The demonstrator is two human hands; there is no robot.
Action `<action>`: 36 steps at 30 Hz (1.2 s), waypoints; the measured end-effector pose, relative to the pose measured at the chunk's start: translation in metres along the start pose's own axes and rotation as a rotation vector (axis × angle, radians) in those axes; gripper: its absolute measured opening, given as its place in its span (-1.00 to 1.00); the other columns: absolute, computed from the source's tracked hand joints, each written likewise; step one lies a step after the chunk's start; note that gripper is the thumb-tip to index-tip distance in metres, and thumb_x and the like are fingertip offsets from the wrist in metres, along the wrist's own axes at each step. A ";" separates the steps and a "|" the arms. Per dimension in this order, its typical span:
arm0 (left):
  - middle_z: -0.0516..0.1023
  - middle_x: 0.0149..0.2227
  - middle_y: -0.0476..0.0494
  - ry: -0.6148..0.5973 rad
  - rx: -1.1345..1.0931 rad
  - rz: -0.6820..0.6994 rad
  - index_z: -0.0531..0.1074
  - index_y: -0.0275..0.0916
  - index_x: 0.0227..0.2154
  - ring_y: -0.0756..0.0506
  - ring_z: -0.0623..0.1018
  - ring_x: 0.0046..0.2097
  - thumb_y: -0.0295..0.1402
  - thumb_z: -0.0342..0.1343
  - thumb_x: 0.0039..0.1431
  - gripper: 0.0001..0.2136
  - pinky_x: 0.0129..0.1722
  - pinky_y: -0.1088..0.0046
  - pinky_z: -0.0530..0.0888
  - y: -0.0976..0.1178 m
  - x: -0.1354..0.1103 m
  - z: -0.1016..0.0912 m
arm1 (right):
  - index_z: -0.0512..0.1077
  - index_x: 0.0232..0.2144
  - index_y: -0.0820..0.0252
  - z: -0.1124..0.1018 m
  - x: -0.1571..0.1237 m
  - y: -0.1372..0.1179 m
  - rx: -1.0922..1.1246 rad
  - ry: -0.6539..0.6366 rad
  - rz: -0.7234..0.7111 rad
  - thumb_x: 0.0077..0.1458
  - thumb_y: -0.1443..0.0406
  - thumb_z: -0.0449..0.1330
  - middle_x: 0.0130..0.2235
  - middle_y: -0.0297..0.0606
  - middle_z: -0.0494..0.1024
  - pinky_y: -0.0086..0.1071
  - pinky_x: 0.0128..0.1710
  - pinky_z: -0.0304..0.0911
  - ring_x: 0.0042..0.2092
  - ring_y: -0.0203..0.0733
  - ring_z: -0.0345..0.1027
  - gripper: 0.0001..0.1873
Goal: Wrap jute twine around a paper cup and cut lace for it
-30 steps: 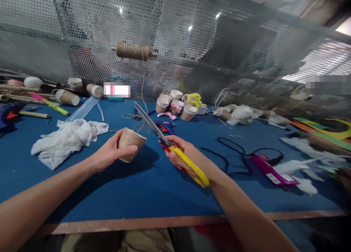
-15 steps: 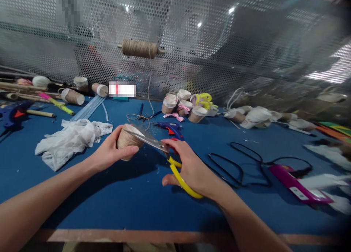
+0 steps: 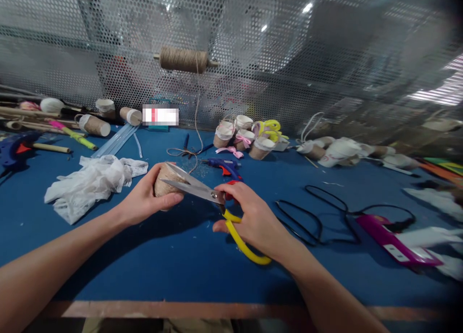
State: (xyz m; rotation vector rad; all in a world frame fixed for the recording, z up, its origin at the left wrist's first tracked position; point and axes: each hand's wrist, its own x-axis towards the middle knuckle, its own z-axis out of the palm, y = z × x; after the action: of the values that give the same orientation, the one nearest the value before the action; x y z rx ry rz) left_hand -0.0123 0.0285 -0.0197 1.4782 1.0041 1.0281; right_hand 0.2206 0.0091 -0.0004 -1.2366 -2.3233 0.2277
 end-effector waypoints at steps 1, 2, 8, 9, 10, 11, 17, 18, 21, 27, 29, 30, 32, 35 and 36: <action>0.38 -0.27 -0.08 -0.001 0.001 -0.003 0.16 -0.24 -0.03 -0.01 0.42 -0.38 -0.23 0.22 -0.12 -0.43 -0.47 0.53 0.41 0.000 0.000 0.000 | 0.28 -0.15 0.20 0.000 0.000 0.000 0.008 -0.002 0.000 -0.27 0.15 0.39 -0.24 -0.17 0.41 -0.21 -0.16 0.26 -0.19 -0.09 0.32 -0.38; 0.38 -0.28 -0.08 -0.003 0.001 -0.004 0.17 -0.25 -0.04 -0.01 0.42 -0.38 -0.22 0.21 -0.12 -0.44 -0.48 0.53 0.41 0.001 0.000 0.000 | 0.29 -0.15 0.20 0.000 0.000 0.000 0.015 -0.005 -0.004 -0.26 0.15 0.38 -0.25 -0.18 0.42 -0.23 -0.17 0.26 -0.20 -0.10 0.32 -0.40; 0.41 -0.24 -0.11 0.008 0.053 0.023 0.18 -0.26 -0.06 -0.04 0.44 -0.33 -0.22 0.21 -0.13 -0.45 -0.41 0.48 0.44 0.002 0.000 0.000 | 0.33 -0.15 0.25 0.002 -0.001 0.001 0.008 0.014 -0.035 -0.25 0.14 0.37 -0.28 -0.19 0.45 -0.30 -0.22 0.27 -0.27 -0.15 0.34 -0.40; 0.41 -0.24 -0.11 0.009 0.060 0.024 0.18 -0.26 -0.05 -0.05 0.45 -0.33 -0.21 0.20 -0.13 -0.44 -0.41 0.48 0.44 0.002 0.000 0.000 | 0.33 -0.15 0.24 0.002 -0.001 0.002 0.006 0.022 -0.040 -0.25 0.14 0.37 -0.30 -0.21 0.45 -0.31 -0.23 0.27 -0.28 -0.16 0.34 -0.41; 0.41 -0.24 -0.12 0.008 0.065 0.026 0.17 -0.27 -0.05 -0.06 0.45 -0.33 -0.21 0.20 -0.13 -0.44 -0.41 0.47 0.44 0.003 0.000 0.000 | 0.34 -0.16 0.24 0.002 -0.001 0.002 0.004 0.032 -0.044 -0.26 0.14 0.37 -0.30 -0.22 0.45 -0.32 -0.24 0.27 -0.30 -0.17 0.33 -0.41; 0.42 -0.25 -0.12 0.007 0.070 0.027 0.17 -0.27 -0.05 -0.06 0.45 -0.33 -0.20 0.20 -0.13 -0.44 -0.41 0.47 0.44 0.003 0.001 0.000 | 0.34 -0.16 0.23 0.002 -0.001 0.002 0.003 0.041 -0.045 -0.26 0.13 0.37 -0.31 -0.22 0.46 -0.33 -0.25 0.27 -0.30 -0.17 0.33 -0.41; 0.42 -0.23 -0.14 0.002 0.076 0.029 0.16 -0.28 -0.03 -0.07 0.45 -0.31 -0.20 0.19 -0.13 -0.42 -0.39 0.44 0.44 0.003 0.000 0.000 | 0.36 -0.16 0.26 0.002 -0.002 0.002 -0.017 0.059 -0.057 -0.23 0.10 0.34 -0.33 -0.22 0.46 -0.34 -0.27 0.27 -0.35 -0.20 0.32 -0.42; 0.42 -0.23 -0.14 0.001 0.075 0.027 0.16 -0.28 -0.03 -0.08 0.46 -0.30 -0.20 0.19 -0.13 -0.42 -0.39 0.44 0.44 0.003 0.000 0.000 | 0.36 -0.16 0.26 0.001 -0.002 0.002 -0.018 0.058 -0.058 -0.22 0.09 0.34 -0.34 -0.22 0.46 -0.35 -0.27 0.26 -0.35 -0.20 0.31 -0.43; 0.43 -0.22 -0.15 0.004 0.079 0.018 0.17 -0.28 -0.03 -0.11 0.47 -0.27 -0.20 0.19 -0.13 -0.42 -0.36 0.41 0.45 0.003 -0.001 0.000 | 0.37 -0.17 0.22 0.001 -0.003 0.002 -0.010 0.043 -0.037 -0.20 0.07 0.32 -0.36 -0.24 0.46 -0.36 -0.29 0.26 -0.37 -0.21 0.31 -0.45; 0.43 -0.19 -0.18 0.006 0.110 0.013 0.20 -0.29 -0.05 -0.16 0.47 -0.21 -0.17 0.20 -0.13 -0.43 -0.30 0.35 0.45 0.004 0.000 -0.001 | 0.40 -0.25 0.15 0.000 -0.001 -0.005 0.130 -0.011 0.114 -0.18 0.10 0.32 -0.38 -0.30 0.49 -0.40 -0.36 0.27 -0.39 -0.22 0.34 -0.57; 0.43 -0.18 -0.19 -0.002 0.113 0.026 0.20 -0.29 -0.04 -0.16 0.46 -0.19 -0.16 0.20 -0.12 -0.43 -0.26 0.35 0.44 0.003 0.000 -0.002 | 0.39 -0.23 0.16 0.000 0.001 -0.005 0.187 -0.005 0.201 -0.15 0.09 0.29 -0.38 -0.31 0.51 -0.41 -0.39 0.27 -0.40 -0.23 0.35 -0.58; 0.42 -0.16 -0.19 -0.007 0.109 0.038 0.19 -0.29 -0.03 -0.16 0.45 -0.17 -0.17 0.20 -0.11 -0.42 -0.24 0.35 0.44 0.003 0.000 -0.002 | 0.38 -0.21 0.17 0.000 0.003 -0.005 0.199 0.002 0.254 -0.12 0.08 0.26 -0.40 -0.31 0.51 -0.42 -0.41 0.27 -0.42 -0.23 0.35 -0.57; 0.41 -0.12 -0.21 -0.021 0.096 0.064 0.17 -0.27 0.00 -0.17 0.44 -0.14 -0.17 0.19 -0.10 -0.41 -0.19 0.33 0.42 0.002 -0.001 -0.003 | 0.37 -0.18 0.19 0.001 0.004 -0.002 0.174 0.001 0.365 -0.07 0.05 0.20 -0.42 -0.29 0.50 -0.41 -0.44 0.26 -0.45 -0.23 0.35 -0.56; 0.39 -0.07 -0.21 -0.028 0.082 0.131 0.16 -0.25 -0.01 -0.18 0.42 -0.07 -0.21 0.21 -0.11 -0.41 -0.11 0.32 0.39 0.001 -0.002 -0.004 | 0.38 -0.15 0.23 0.005 0.005 0.004 0.023 -0.074 0.446 -0.04 0.10 0.20 -0.35 -0.19 0.52 -0.34 -0.36 0.27 -0.37 -0.14 0.39 -0.57; 0.38 -0.06 -0.22 -0.023 0.081 0.153 0.16 -0.25 -0.01 -0.19 0.41 -0.05 -0.23 0.22 -0.12 -0.41 -0.09 0.31 0.38 0.000 -0.002 -0.004 | 0.38 -0.13 0.24 0.007 0.005 0.006 -0.042 -0.107 0.435 -0.04 0.16 0.21 -0.30 -0.15 0.52 -0.30 -0.31 0.27 -0.31 -0.10 0.40 -0.58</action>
State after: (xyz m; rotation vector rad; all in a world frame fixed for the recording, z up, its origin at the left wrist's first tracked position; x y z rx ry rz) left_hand -0.0165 0.0274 -0.0191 1.6503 0.9366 1.0873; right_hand 0.2195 0.0168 -0.0068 -1.7817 -2.1263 0.4007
